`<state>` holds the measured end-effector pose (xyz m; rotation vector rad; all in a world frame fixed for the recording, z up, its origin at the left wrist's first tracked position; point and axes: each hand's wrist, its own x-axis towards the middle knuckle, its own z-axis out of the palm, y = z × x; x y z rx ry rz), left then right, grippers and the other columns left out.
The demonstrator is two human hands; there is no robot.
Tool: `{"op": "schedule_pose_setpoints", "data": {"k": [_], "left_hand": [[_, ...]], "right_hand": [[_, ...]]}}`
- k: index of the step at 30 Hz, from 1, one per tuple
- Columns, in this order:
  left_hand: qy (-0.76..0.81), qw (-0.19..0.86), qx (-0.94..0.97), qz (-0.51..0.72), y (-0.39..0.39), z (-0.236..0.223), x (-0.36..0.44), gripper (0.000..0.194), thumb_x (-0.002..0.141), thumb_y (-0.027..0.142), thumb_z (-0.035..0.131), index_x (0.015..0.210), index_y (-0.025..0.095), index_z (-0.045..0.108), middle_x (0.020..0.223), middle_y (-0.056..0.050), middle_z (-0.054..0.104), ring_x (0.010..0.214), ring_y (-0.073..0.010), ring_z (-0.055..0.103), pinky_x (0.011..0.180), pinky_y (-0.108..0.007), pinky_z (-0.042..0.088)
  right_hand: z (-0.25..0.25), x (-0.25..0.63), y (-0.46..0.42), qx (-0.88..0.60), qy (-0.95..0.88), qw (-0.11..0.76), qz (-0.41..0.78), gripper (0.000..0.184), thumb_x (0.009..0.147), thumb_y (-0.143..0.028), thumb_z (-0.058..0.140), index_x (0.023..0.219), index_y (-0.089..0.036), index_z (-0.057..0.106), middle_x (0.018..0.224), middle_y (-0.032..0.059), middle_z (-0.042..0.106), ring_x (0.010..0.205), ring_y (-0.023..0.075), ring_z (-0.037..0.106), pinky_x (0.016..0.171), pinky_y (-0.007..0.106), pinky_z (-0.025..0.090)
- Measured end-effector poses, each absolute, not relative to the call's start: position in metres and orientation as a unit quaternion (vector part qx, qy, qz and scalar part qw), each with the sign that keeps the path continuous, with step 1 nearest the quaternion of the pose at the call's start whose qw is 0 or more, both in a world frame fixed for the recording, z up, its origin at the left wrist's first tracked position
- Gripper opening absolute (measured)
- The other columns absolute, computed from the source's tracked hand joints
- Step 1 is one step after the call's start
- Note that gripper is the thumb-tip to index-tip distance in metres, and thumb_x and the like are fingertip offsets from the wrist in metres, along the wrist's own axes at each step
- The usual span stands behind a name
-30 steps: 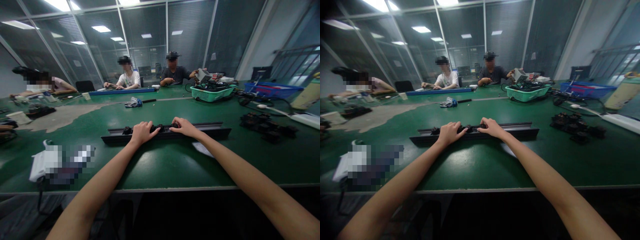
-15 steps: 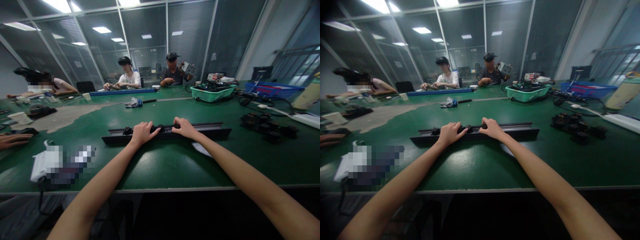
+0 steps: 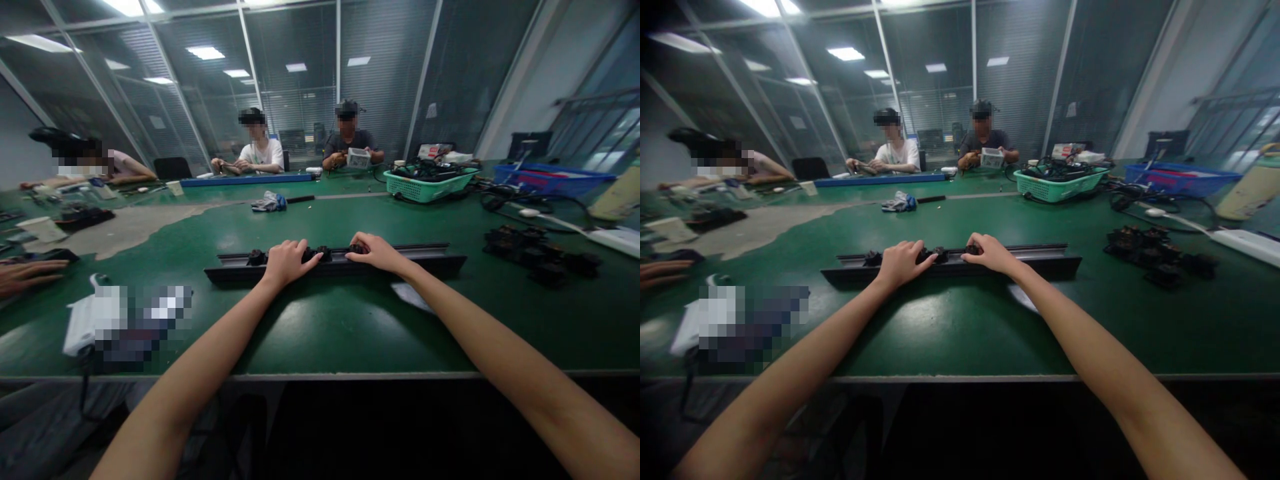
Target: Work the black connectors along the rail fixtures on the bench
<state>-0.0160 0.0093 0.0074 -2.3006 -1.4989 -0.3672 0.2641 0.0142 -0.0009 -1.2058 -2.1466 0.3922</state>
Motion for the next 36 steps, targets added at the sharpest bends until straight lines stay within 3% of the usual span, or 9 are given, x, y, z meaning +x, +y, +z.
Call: {"op": "schedule_pose_setpoints", "data": {"k": [18,36], "left_hand": [[-0.53,0.184,-0.818,-0.128,0.0089,0.009,-0.0155,0.068,0.101,0.074,0.028,0.104,0.019,0.068,0.101,-0.016,0.074,0.095,-0.0321,0.068,0.07,-0.036,0.044],[-0.533,0.193,-0.815,-0.124,0.0094,0.0077,-0.0154,0.067,0.101,0.074,0.027,0.104,0.02,0.067,0.102,-0.015,0.075,0.096,-0.0308,0.069,0.07,-0.035,0.044]], "right_hand": [[-0.0062,0.2619,0.0158,-0.473,-0.805,0.345,0.095,0.02,0.077,-0.039,0.063,0.083,-0.024,0.053,0.075,-0.0003,0.055,0.074,0.0185,0.05,0.07,0.03,0.033],[-0.0102,0.2624,0.0159,-0.494,-0.8,0.338,0.049,0.021,0.077,-0.033,0.065,0.079,-0.025,0.046,0.08,0.0027,0.057,0.082,0.0226,0.049,0.073,0.031,0.035]]}}
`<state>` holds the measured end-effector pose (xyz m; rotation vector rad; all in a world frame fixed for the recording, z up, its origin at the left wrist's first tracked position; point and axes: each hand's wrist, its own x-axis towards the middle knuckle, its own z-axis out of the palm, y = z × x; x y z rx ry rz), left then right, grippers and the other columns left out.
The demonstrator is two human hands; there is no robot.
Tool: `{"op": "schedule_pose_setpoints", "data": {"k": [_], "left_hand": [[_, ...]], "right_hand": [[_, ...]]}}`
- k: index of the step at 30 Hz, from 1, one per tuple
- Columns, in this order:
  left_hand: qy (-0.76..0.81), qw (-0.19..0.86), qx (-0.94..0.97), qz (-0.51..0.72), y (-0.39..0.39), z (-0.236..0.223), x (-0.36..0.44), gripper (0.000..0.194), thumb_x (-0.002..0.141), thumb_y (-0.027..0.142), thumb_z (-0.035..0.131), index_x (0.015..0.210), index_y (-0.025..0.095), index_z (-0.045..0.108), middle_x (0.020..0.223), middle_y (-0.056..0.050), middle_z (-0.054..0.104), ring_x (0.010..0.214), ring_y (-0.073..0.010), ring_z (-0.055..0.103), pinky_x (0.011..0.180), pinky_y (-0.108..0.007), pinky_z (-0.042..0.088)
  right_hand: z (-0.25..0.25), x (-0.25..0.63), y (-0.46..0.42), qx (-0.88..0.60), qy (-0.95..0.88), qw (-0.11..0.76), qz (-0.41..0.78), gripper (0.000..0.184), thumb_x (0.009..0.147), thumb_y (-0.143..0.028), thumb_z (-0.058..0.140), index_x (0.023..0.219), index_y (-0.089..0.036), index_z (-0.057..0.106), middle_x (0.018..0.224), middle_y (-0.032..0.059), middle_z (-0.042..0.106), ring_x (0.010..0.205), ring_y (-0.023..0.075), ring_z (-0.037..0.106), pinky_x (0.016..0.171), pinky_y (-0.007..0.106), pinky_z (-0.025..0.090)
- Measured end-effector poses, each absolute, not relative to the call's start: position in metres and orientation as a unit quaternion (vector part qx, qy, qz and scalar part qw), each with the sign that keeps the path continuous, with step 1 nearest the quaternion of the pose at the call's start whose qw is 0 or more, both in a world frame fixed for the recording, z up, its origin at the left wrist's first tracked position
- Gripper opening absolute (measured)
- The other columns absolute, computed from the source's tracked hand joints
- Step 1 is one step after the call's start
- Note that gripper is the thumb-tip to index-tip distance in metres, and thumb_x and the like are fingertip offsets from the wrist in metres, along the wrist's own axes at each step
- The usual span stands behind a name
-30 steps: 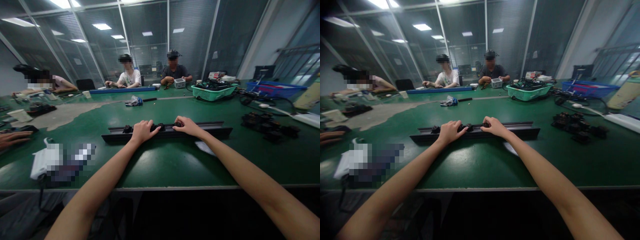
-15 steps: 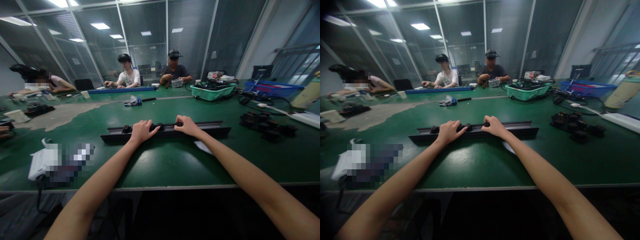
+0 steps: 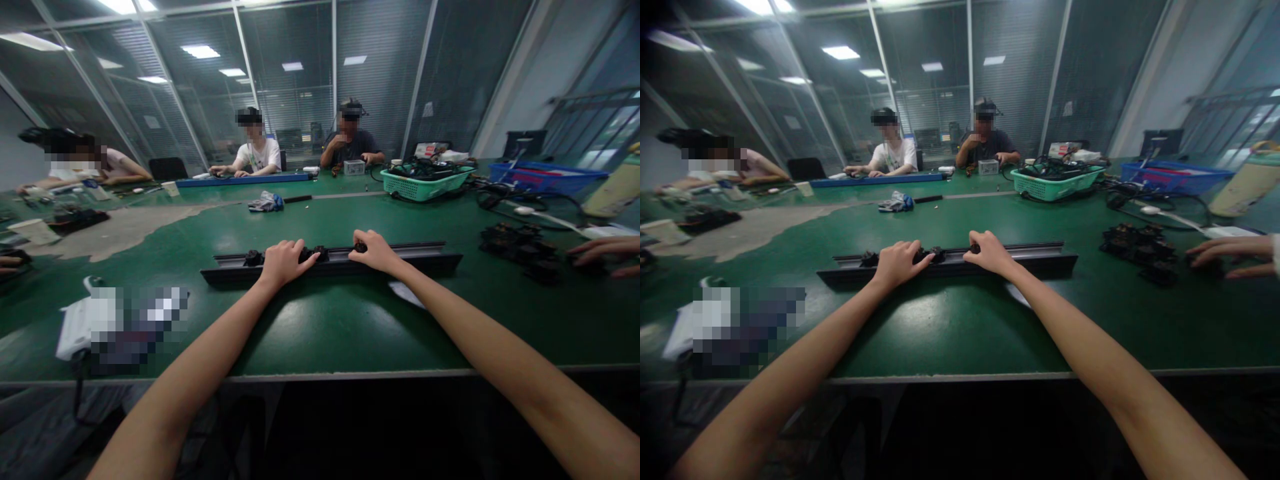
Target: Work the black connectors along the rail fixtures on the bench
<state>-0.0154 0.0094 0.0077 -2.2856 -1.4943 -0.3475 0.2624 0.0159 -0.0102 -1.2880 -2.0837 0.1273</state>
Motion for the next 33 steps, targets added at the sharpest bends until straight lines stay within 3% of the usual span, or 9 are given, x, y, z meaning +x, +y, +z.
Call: {"op": "schedule_pose_setpoints", "data": {"k": [7,12,20,33], "left_hand": [[-0.528,0.195,-0.816,-0.132,0.012,0.006,-0.016,0.068,0.101,0.074,0.027,0.104,0.019,0.067,0.101,-0.016,0.074,0.094,-0.0315,0.069,0.07,-0.035,0.043],[-0.528,0.186,-0.818,-0.133,0.01,0.007,-0.017,0.068,0.101,0.074,0.028,0.105,0.019,0.068,0.101,-0.016,0.074,0.094,-0.0319,0.069,0.072,-0.036,0.044],[-0.532,0.188,-0.816,-0.126,0.011,0.007,-0.016,0.068,0.1,0.074,0.027,0.105,0.019,0.067,0.102,-0.016,0.074,0.096,-0.0307,0.069,0.072,-0.034,0.044],[-0.52,0.206,-0.82,-0.124,0.012,0.008,-0.015,0.068,0.102,0.073,0.026,0.103,0.019,0.067,0.099,-0.015,0.074,0.094,-0.0311,0.069,0.068,-0.034,0.041]], "right_hand": [[0.001,0.266,0.017,-0.538,-0.806,0.244,0.038,0.018,0.083,-0.036,0.067,0.091,-0.024,0.056,0.086,0.0052,0.064,0.081,0.0234,0.054,0.069,0.031,0.032],[0.013,0.276,0.019,-0.505,-0.839,0.185,0.086,0.021,0.089,-0.04,0.066,0.097,-0.022,0.059,0.09,0.0068,0.067,0.083,0.0228,0.057,0.072,0.031,0.037],[-0.012,0.282,0.008,-0.491,-0.811,0.309,0.078,0.027,0.092,-0.046,0.064,0.101,-0.021,0.058,0.097,0.0088,0.064,0.092,0.0246,0.057,0.082,0.035,0.043],[-0.017,0.279,0.003,-0.51,-0.78,0.361,0.037,0.018,0.088,-0.04,0.064,0.09,-0.023,0.057,0.082,0.0049,0.062,0.084,0.0238,0.055,0.076,0.034,0.04]]}}
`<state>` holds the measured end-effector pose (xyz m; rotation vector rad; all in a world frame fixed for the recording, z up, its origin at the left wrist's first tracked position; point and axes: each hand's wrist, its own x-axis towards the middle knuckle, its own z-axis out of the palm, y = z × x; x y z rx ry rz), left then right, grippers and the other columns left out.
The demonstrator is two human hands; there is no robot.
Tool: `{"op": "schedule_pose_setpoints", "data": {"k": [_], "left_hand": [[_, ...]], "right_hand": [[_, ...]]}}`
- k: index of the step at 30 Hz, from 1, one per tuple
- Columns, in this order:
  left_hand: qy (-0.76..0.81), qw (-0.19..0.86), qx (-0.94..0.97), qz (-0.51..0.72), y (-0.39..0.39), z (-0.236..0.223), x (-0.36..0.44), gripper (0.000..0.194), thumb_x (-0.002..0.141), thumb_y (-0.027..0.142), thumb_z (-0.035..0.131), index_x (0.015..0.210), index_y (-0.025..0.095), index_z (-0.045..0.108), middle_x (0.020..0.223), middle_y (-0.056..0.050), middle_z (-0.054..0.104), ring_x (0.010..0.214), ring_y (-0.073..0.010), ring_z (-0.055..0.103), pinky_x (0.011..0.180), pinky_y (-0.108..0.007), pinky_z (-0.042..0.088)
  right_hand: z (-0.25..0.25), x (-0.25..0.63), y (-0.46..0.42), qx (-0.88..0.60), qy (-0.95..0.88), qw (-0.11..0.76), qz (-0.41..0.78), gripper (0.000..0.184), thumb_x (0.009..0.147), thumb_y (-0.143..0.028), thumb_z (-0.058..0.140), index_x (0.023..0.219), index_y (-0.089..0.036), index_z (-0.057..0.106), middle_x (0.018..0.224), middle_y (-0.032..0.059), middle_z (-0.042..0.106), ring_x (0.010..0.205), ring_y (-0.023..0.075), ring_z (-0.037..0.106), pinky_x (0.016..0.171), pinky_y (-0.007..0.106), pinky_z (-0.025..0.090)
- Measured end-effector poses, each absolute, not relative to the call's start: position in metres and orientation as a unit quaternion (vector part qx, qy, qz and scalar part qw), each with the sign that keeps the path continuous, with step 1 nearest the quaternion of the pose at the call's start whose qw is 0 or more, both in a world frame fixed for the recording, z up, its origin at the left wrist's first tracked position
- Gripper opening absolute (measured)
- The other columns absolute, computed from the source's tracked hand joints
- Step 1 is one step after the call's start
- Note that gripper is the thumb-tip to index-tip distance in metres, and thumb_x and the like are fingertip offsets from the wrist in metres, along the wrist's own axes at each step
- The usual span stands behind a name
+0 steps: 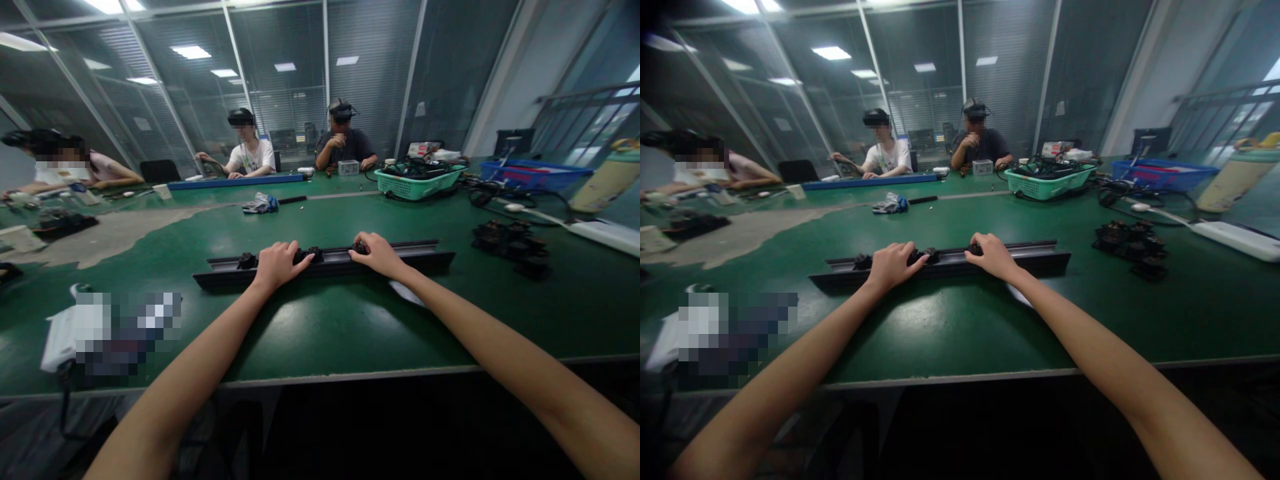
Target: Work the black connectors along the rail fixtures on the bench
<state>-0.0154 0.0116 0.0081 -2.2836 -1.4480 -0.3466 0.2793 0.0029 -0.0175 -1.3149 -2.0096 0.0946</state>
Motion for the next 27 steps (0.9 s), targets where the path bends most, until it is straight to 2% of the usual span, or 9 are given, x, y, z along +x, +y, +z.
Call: {"op": "schedule_pose_setpoints", "data": {"k": [12,20,27], "left_hand": [[-0.52,0.205,-0.82,-0.122,0.012,0.008,-0.015,0.069,0.102,0.073,0.026,0.103,0.018,0.067,0.099,-0.015,0.074,0.095,-0.0314,0.068,0.068,-0.034,0.041],[-0.523,0.206,-0.819,-0.12,0.011,0.009,-0.015,0.069,0.102,0.074,0.026,0.102,0.018,0.066,0.099,-0.015,0.074,0.095,-0.0314,0.069,0.067,-0.034,0.04],[-0.521,0.208,-0.819,-0.121,0.011,0.008,-0.015,0.068,0.102,0.073,0.026,0.102,0.018,0.067,0.099,-0.015,0.074,0.095,-0.0317,0.069,0.067,-0.035,0.041]], "right_hand": [[-0.018,0.279,0.004,-0.529,-0.772,0.351,-0.003,0.015,0.085,-0.035,0.063,0.086,-0.023,0.053,0.088,0.0083,0.066,0.086,0.0249,0.054,0.079,0.035,0.039],[-0.007,0.289,0.002,-0.535,-0.778,0.323,0.061,0.025,0.086,-0.046,0.069,0.088,-0.022,0.061,0.074,0.0019,0.057,0.076,0.0212,0.053,0.07,0.032,0.036],[-0.011,0.292,0.002,-0.522,-0.777,0.343,0.076,0.027,0.086,-0.047,0.07,0.09,-0.022,0.061,0.074,0.0013,0.055,0.076,0.0211,0.053,0.071,0.033,0.037]]}}
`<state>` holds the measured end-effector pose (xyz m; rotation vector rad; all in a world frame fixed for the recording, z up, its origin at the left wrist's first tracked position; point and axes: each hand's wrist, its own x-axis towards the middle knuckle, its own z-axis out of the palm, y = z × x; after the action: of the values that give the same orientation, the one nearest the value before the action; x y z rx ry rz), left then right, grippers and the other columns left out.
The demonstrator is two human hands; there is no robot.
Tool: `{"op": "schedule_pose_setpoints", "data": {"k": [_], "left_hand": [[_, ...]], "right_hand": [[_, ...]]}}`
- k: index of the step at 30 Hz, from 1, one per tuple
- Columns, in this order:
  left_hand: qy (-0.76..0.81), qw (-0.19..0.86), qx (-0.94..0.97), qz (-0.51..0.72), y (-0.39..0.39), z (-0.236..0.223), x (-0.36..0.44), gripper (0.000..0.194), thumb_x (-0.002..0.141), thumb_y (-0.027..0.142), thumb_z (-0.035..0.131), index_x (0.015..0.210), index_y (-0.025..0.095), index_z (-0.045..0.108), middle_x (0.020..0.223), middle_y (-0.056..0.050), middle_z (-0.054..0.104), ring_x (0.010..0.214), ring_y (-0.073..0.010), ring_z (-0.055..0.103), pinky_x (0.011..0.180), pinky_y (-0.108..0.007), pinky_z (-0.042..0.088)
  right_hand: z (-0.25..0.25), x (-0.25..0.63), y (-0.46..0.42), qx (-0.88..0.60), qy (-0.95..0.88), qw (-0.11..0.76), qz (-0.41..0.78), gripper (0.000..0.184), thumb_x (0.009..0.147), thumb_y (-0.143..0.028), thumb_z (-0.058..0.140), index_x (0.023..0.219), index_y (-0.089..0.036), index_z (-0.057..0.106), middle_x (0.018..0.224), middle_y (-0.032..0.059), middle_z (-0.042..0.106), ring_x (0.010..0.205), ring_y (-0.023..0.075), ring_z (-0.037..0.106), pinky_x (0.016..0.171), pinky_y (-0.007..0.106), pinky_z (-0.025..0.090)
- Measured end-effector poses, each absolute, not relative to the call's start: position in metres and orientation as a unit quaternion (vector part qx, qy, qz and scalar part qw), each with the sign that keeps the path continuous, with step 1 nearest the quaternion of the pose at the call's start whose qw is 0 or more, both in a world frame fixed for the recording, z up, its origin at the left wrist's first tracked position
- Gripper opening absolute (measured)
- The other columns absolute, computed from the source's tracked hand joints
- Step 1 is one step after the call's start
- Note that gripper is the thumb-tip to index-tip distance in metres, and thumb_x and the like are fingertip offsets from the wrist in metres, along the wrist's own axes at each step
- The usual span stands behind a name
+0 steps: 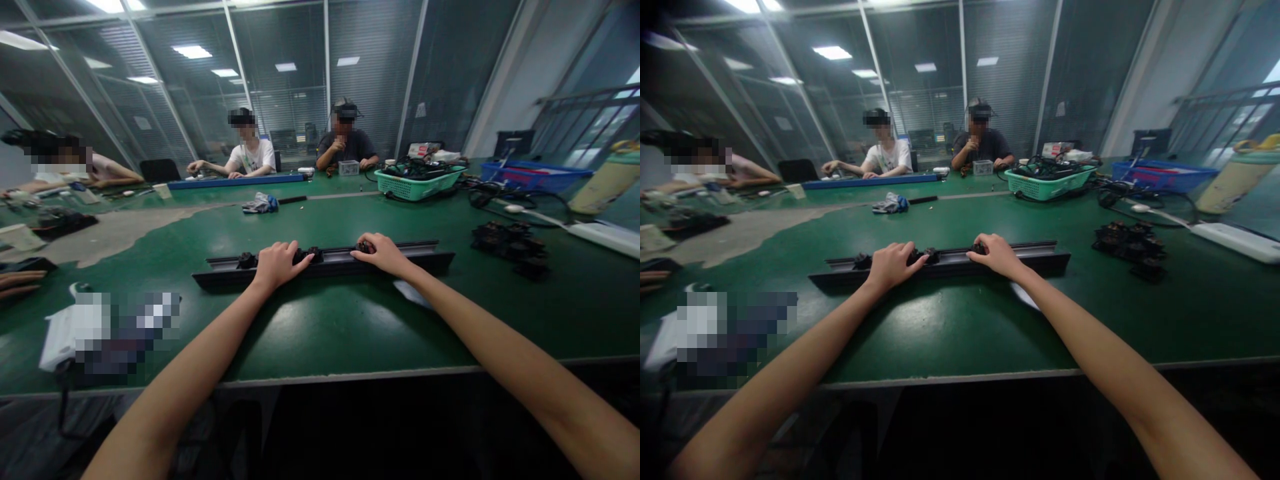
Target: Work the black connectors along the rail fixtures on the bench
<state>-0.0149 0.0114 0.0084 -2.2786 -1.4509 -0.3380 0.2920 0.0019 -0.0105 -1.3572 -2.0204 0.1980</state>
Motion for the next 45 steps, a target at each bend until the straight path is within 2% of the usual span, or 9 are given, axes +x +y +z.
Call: {"op": "schedule_pose_setpoints", "data": {"k": [16,26,45], "left_hand": [[-0.527,0.19,-0.819,-0.123,0.01,0.01,-0.014,0.069,0.101,0.074,0.026,0.103,0.019,0.067,0.1,-0.016,0.074,0.096,-0.032,0.068,0.07,-0.035,0.043],[-0.529,0.194,-0.817,-0.12,0.011,0.009,-0.014,0.07,0.101,0.075,0.025,0.104,0.019,0.067,0.101,-0.017,0.074,0.097,-0.0318,0.068,0.071,-0.035,0.043],[-0.527,0.194,-0.818,-0.126,0.011,0.009,-0.015,0.068,0.101,0.074,0.026,0.104,0.019,0.067,0.101,-0.016,0.074,0.096,-0.0316,0.068,0.07,-0.035,0.043]], "right_hand": [[-0.017,0.291,0.005,-0.538,-0.767,0.35,0.022,0.016,0.084,-0.037,0.065,0.085,-0.023,0.056,0.085,0.0059,0.065,0.084,0.024,0.055,0.076,0.034,0.039],[-0.004,0.299,0.001,-0.533,-0.785,0.311,0.057,0.024,0.086,-0.045,0.066,0.088,-0.022,0.06,0.079,0.0043,0.061,0.079,0.0219,0.054,0.072,0.032,0.037],[-0.007,0.302,0.005,-0.552,-0.778,0.298,0.028,0.019,0.083,-0.041,0.065,0.09,-0.023,0.059,0.079,0.0041,0.062,0.078,0.0227,0.055,0.071,0.032,0.038]]}}
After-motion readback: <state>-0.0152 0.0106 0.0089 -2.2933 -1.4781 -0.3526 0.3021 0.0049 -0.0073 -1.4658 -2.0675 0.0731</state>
